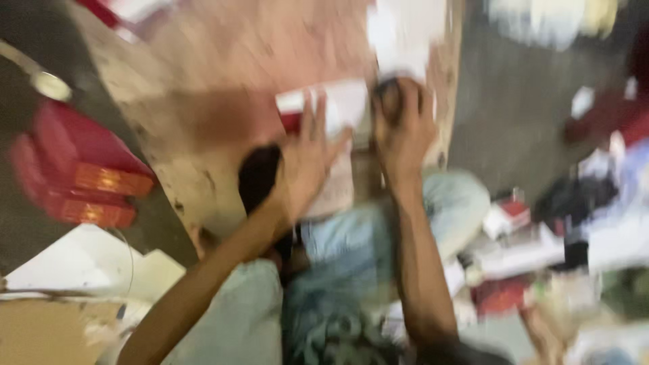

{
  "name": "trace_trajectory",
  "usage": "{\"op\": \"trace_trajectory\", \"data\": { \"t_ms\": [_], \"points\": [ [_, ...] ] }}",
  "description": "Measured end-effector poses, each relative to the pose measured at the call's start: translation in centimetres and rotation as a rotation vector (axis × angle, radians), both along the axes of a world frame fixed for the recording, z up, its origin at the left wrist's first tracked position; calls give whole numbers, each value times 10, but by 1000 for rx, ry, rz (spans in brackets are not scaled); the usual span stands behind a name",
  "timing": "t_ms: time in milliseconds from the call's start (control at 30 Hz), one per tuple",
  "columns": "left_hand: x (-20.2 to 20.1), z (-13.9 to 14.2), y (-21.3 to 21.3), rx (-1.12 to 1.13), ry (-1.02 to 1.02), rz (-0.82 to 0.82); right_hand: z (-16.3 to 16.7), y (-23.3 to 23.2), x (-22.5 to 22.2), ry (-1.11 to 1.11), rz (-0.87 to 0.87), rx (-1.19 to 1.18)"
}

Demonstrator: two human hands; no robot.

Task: The person sits on the floor and assembles small red and white paper boxes. They fold the paper pieces, apply glue using a round applicator, and press the edges to form the boxes. Completed boxes are stacked nearby.

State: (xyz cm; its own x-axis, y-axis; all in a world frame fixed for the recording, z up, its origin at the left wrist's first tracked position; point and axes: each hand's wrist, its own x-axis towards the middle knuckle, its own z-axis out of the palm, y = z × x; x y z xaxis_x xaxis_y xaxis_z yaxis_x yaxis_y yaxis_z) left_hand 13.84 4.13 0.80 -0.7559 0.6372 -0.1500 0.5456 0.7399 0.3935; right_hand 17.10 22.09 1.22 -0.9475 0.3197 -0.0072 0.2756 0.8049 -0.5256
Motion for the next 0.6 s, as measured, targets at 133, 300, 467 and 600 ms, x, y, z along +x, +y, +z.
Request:
{"op": "trace_trajectory", "data": {
  "t_ms": [133,300,467,600],
  "points": [
    [-7,0,6,15,-161,98,6,7,-6,187,69,177],
    [-3,5,6,-46,-85,-23,22,12,3,-48,54,162],
    [1,-3,6,48,-108,2,31,8,24,244,-34,3],
    [2,-5,5,83,-99,19,22,-7,31,131,-253,-263]
  ]
}}
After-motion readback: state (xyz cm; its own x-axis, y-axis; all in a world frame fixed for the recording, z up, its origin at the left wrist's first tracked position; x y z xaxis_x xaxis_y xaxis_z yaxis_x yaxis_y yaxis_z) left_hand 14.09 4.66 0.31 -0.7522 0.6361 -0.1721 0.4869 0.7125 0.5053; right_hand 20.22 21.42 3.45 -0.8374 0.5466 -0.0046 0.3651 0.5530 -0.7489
